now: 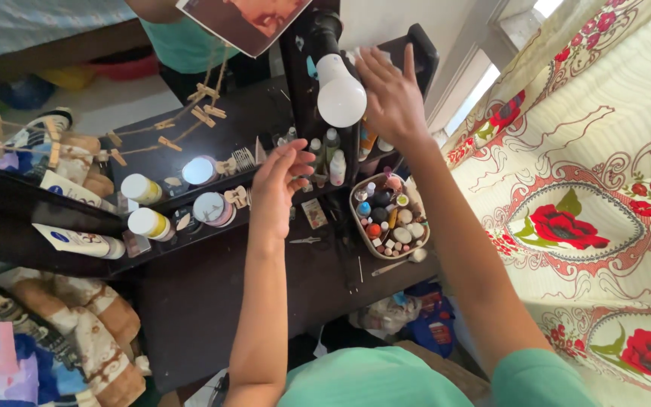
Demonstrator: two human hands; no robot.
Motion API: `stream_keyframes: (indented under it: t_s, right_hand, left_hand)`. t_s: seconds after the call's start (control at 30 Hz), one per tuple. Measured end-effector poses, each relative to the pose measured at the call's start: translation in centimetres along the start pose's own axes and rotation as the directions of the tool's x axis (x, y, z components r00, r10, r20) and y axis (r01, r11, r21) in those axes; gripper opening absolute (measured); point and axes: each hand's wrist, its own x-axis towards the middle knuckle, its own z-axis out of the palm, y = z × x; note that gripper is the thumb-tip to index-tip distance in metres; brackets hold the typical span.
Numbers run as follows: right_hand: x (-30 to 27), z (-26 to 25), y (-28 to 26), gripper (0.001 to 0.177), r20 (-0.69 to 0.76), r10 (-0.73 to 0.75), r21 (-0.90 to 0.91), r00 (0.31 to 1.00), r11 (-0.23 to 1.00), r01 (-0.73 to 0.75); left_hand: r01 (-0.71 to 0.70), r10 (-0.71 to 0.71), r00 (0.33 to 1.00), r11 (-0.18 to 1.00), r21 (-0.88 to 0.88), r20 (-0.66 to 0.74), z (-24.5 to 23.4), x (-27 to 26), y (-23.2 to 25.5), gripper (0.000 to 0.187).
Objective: Cleaning a vanity table and wiping down hair care appliances with wet wipes.
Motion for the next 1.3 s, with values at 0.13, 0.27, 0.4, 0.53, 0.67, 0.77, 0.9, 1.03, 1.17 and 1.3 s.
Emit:
stream_keyframes:
  t_s: [0.13, 0.27, 0.4, 0.53, 0.67, 0.77, 0.9, 1.03, 1.17, 1.3]
  right_hand:
    - [-1.7, -0.7, 0.1, 0.051, -0.068, -0.086, 0.074, 0.994, 0.993, 0.091]
    - [-2.1, -3.4, 2.1, 0.046, -0.185, -0.072, 0.042, 0.980, 0.996, 0.081]
    - [-2.3, -3.9, 4.9, 0.045, -0.300, 0.052, 0.037, 0.953, 0.998, -0.043]
    - [-1.6, -1.8, 5.1, 0.047, -0.290, 0.094, -0.066, 0.952, 0.991, -0.118]
    - [2.3, -1.6, 5.5, 0.045, -0.199, 0.140, -0.106, 0.970, 0.981, -0.163]
    - [4.8, -1.4, 7.8, 0.036, -0.011, 0.227, -0.037, 0.974, 0.973, -0.227]
    - [3.7, -1.2, 8.5, 0.029, 0.055, 0.232, 0.004, 0.971, 0.973, -0.233]
    - [1.4, -1.7, 6.8, 0.030, -0.167, 0.062, 0.044, 0.984, 0.997, -0.056]
    - [-1.3, -2.2, 6.2, 0.026, -0.248, 0.062, 0.097, 0.967, 0.995, -0.039]
    - [-2.1, -4.1, 3.2, 0.026, -0.191, 0.196, 0.072, 0.962, 0.980, -0.185]
  left_hand:
    - [0.031, -0.029, 0.998, 0.999, -0.018, 0.061, 0.1, -0.1, 0.0, 0.035]
    - [0.030, -0.029, 0.998, 0.999, -0.023, 0.056, -0.7, -0.3, 0.4, 0.034]
    - [0.001, 0.000, 1.000, 1.000, -0.015, 0.011, -1.2, -0.1, 0.5, 0.033]
    - [0.015, -0.014, 0.999, 0.999, -0.033, 0.029, -1.1, -0.1, 0.1, 0.033]
    - [0.031, -0.030, 0.999, 0.999, -0.037, 0.030, -1.2, 0.0, -0.1, 0.032]
    - [0.016, -0.014, 0.999, 0.998, -0.064, 0.029, -1.6, 0.1, -0.4, 0.031]
    - [0.031, -0.028, 0.999, 0.995, -0.092, 0.036, -1.5, -0.2, -0.4, 0.031]
    - [0.022, -0.020, 1.000, 0.998, -0.064, 0.023, -1.5, -0.6, 0.3, 0.031]
    - [0.019, -0.019, 1.000, 0.998, -0.052, 0.015, -3.1, -0.4, 0.1, 0.033]
    - [0.011, -0.011, 1.000, 0.997, -0.077, 0.002, -4.0, 0.1, 0.1, 0.033]
